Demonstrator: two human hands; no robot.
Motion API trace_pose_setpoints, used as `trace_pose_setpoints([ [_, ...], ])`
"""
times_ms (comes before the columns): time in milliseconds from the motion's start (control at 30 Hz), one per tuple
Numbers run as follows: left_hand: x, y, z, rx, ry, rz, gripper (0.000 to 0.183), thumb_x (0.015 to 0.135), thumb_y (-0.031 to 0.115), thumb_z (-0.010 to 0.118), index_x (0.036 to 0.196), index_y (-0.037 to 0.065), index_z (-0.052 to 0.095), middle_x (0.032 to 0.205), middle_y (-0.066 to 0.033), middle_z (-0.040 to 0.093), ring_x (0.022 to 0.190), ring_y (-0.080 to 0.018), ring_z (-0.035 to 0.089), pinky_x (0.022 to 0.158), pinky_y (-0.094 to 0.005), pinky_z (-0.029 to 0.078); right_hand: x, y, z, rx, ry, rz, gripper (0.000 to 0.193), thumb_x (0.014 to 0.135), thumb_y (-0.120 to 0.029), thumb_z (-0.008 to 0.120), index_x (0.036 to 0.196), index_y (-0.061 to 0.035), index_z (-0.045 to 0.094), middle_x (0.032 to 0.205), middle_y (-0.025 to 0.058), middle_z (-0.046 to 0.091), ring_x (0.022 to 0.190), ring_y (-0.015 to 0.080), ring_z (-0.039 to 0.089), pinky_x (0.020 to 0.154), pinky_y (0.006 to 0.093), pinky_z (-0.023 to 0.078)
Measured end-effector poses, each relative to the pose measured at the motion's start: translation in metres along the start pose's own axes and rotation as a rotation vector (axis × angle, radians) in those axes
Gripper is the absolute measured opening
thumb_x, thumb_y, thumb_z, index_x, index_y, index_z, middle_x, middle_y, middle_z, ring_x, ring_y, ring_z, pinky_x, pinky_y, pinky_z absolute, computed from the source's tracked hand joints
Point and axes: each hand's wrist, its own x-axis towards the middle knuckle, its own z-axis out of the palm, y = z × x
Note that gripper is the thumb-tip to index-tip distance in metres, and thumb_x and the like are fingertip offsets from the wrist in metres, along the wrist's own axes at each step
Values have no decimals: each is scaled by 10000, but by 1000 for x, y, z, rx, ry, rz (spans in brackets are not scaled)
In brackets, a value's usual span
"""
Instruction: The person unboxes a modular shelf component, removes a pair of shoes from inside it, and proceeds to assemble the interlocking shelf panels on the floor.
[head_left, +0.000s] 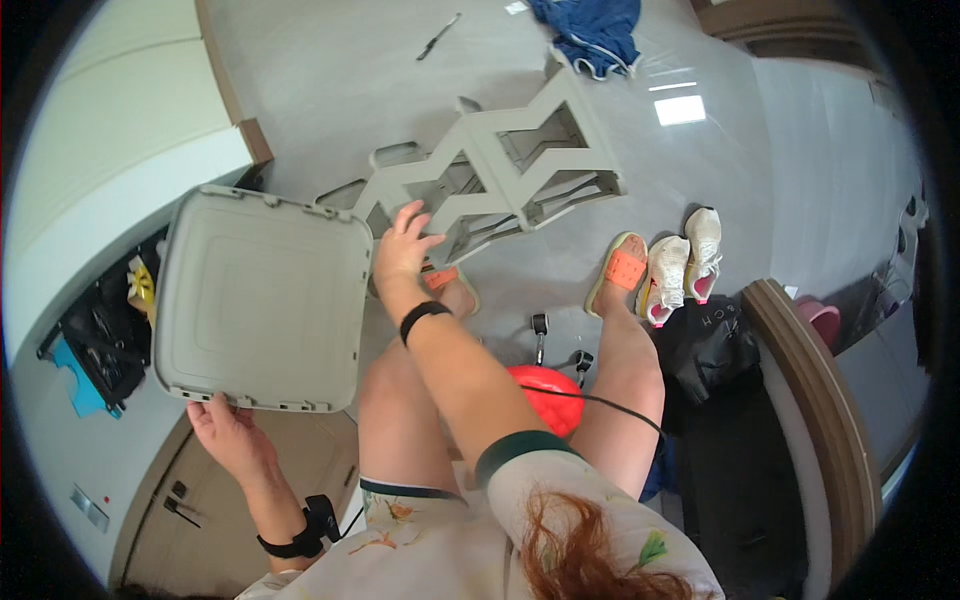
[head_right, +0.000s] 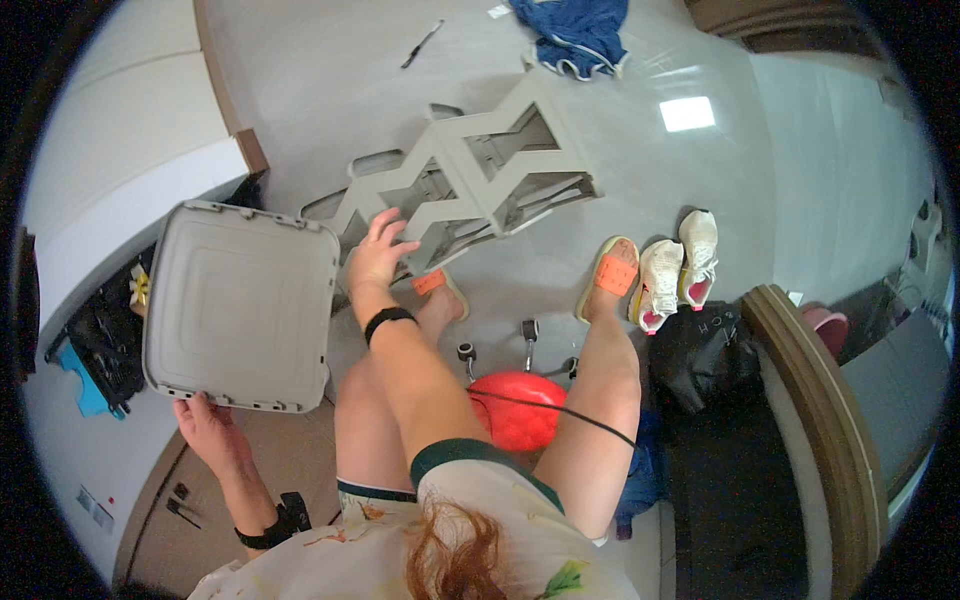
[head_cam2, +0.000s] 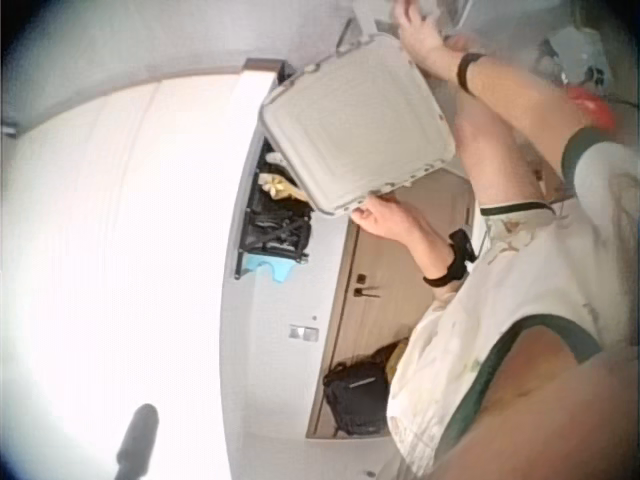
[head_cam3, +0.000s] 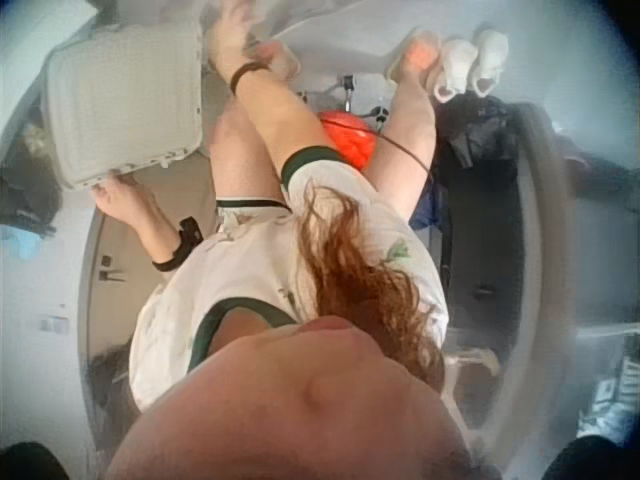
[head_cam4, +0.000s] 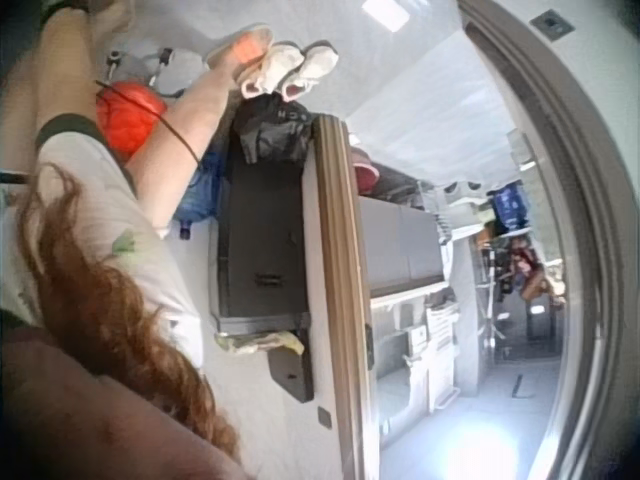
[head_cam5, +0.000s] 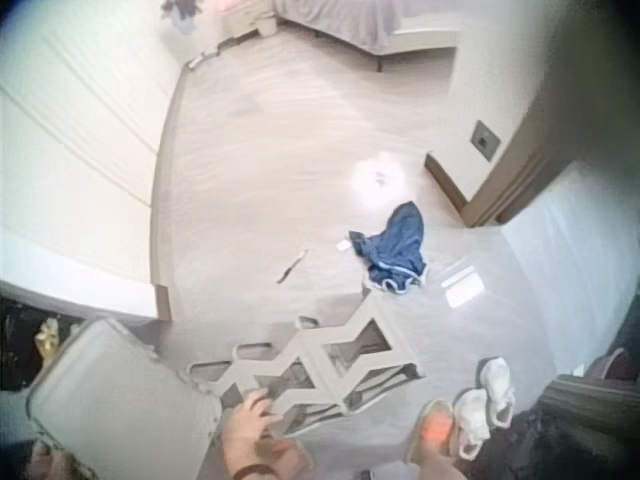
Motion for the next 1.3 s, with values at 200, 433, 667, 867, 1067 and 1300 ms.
trace_pose_setpoints([
  [200,-9,36,86,-71,-13,144,51,846,56,460,876,98,456,713,36,489,580,-37,453,493,-186,375,15,-10,9,-41,-72,50,439,827,-213,467,1218,-14,482,1363,182,174,1136,350,299,809,619,382],
  [433,3,15,138,-113,-119,69,55,848,66,462,884,100,488,760,37,525,652,-47,483,547,-199,369,43,-28,47,897,5,-275,425,819,-199,475,1198,-9,484,1222,167,382,1061,292,412,773,453,444],
  [667,44,-19,174,-322,-76,26,58,820,34,483,868,31,516,833,-36,555,752,-119,516,652,-270,434,32,216,-46,882,895,172,413,697,-100,569,1102,-76,490,1119,130,481,919,290,492,759,401,417],
  [867,56,-49,214,-572,-158,62,97,806,10,501,894,-20,528,875,-69,576,799,-154,555,745,-316,498,52,289,-49,801,718,29,498,667,-77,577,1159,-85,498,1103,122,541,980,285,506,790,407,436],
  [1067,49,-60,193,-752,-248,52,137,831,21,479,948,-41,516,934,-90,583,858,-163,571,781,-290,502,62,306,-61,1030,319,-142,446,686,-37,528,1131,1,520,1005,237,581,927,341,575,809,398,443],
  [1300,45,-100,121,-792,-330,179,139,824,69,515,954,33,548,901,-52,599,841,-135,572,752,-279,477,85,299,-64,794,261,-249,537,655,-57,572,1180,2,482,1020,239,589,913,312,594,786,351,464],
])
